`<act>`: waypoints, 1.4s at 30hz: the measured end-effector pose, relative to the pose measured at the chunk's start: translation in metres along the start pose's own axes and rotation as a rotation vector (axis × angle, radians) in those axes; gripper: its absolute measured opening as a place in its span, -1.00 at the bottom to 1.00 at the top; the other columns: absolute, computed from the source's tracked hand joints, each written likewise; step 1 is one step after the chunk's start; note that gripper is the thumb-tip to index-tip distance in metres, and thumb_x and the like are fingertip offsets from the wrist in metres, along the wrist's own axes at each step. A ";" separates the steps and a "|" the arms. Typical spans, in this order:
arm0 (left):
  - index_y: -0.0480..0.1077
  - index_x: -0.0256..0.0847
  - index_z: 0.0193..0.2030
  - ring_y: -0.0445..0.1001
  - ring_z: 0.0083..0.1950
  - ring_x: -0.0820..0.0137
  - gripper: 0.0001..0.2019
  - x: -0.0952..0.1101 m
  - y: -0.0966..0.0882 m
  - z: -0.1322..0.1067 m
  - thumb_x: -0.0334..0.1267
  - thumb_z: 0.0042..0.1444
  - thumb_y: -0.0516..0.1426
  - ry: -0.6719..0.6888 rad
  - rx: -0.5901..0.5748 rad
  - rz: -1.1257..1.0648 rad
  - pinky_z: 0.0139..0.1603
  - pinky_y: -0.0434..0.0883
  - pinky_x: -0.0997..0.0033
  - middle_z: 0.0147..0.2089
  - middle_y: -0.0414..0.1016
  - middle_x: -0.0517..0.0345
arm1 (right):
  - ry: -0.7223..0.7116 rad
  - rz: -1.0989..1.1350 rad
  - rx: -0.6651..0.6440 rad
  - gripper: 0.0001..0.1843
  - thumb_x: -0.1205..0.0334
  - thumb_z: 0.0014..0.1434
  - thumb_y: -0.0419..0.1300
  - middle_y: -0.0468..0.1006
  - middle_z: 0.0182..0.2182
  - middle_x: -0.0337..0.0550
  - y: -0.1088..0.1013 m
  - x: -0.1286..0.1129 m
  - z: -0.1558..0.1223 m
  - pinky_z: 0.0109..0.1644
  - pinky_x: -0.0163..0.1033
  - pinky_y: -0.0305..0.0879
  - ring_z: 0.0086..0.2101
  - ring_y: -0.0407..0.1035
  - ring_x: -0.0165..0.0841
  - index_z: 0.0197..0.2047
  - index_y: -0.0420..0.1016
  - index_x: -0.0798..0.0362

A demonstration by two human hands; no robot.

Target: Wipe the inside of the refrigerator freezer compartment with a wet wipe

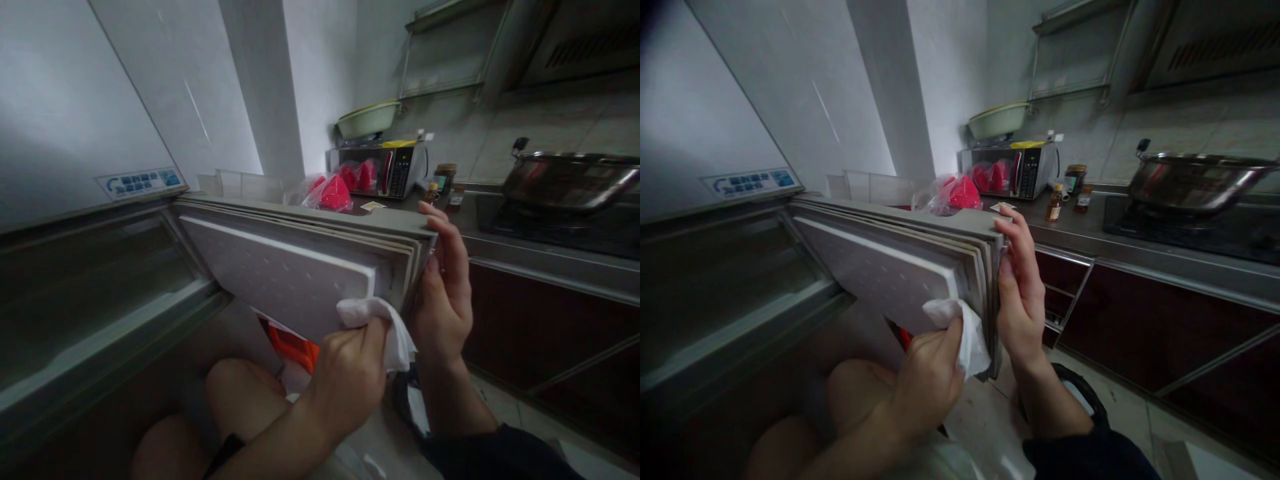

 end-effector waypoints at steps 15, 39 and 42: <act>0.39 -0.26 -0.05 0.63 -0.33 0.19 -0.59 -0.017 0.099 -0.093 -0.61 0.00 -0.05 -0.191 -0.619 0.060 -0.32 0.60 0.22 -0.33 0.63 0.04 | -0.002 -0.024 0.008 -0.58 0.29 0.36 -0.02 0.27 0.27 -0.37 -0.002 0.002 0.000 0.43 0.10 -0.20 0.33 -0.01 -0.26 0.19 0.35 -0.28; 0.35 -0.22 -0.47 0.45 -0.54 0.35 -0.67 -0.047 -0.035 0.046 -0.14 0.27 0.00 -0.502 -0.116 -0.508 -0.50 0.35 0.40 -0.58 0.43 0.13 | 0.094 0.025 0.104 -0.63 0.27 0.34 0.04 0.27 0.28 -0.30 -0.003 0.006 -0.013 0.43 0.10 -0.21 0.33 -0.01 -0.25 0.16 0.41 -0.22; 0.42 -0.27 -0.40 0.51 -0.45 0.34 -0.72 -0.102 -0.042 0.010 -0.06 0.11 0.19 -0.947 0.146 -0.917 -0.42 0.45 0.42 -0.48 0.53 0.10 | 0.122 0.011 0.121 -0.64 0.24 0.34 0.06 0.27 0.28 -0.31 -0.002 0.003 -0.015 0.43 0.10 -0.22 0.33 -0.01 -0.22 0.15 0.43 -0.24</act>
Point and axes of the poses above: each hand's wrist, its own z-axis towards the middle knuckle, its own y-axis out of the palm, x = y × z, the point moved 8 cm from there along z, towards the middle knuckle
